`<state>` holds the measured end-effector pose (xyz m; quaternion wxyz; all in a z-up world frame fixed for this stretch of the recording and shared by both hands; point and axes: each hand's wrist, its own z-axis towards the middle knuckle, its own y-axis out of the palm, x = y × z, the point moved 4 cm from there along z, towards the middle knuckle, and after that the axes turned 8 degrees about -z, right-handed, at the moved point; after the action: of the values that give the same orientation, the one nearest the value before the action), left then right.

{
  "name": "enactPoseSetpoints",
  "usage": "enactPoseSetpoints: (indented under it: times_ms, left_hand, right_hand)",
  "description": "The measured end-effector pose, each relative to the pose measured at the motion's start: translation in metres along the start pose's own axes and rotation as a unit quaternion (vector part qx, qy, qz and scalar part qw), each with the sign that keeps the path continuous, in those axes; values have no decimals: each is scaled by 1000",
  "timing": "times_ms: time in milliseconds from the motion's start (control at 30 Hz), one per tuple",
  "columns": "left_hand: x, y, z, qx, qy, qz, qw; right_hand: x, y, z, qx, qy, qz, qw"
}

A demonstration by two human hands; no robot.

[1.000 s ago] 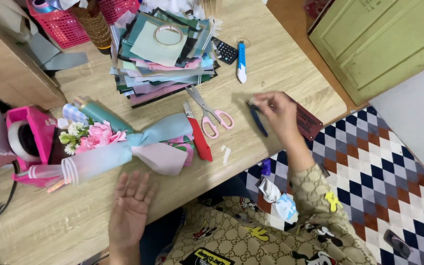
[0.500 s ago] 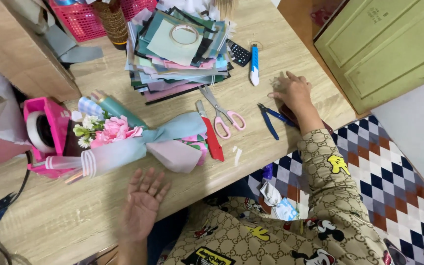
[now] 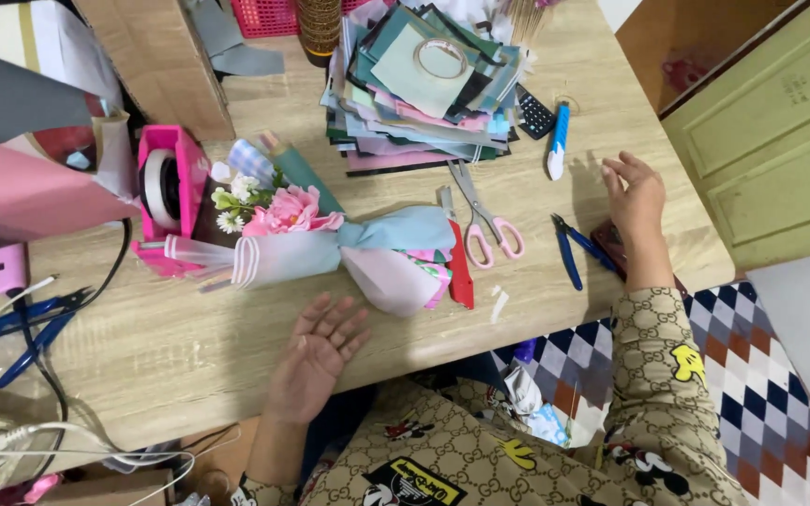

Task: The person sorts through a stack of colorful wrapping papers on a cluttered table, then picks up a bouquet of artificial flowers. They wrap the bouquet in layers of paper, using scissors to trim the edges and tape to secure the wrapping.

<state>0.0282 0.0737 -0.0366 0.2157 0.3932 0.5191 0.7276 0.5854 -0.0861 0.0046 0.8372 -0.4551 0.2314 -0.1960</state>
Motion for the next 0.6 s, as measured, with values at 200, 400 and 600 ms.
enactPoseSetpoints:
  times_ms: [200,400,600]
  left_hand:
    - [-1,-2,-2,-1,-4,-1,1000]
    - [0,-1,-2,-7,-4,7,1000]
    - [-2,-4,-3,-1,-5,0,1000]
  right_hand:
    - [-36,-3,-1,-60,122,122,983]
    - [-58,-11,0,-90,196,155,964]
    - [-30,8,1,-70,163,126,976]
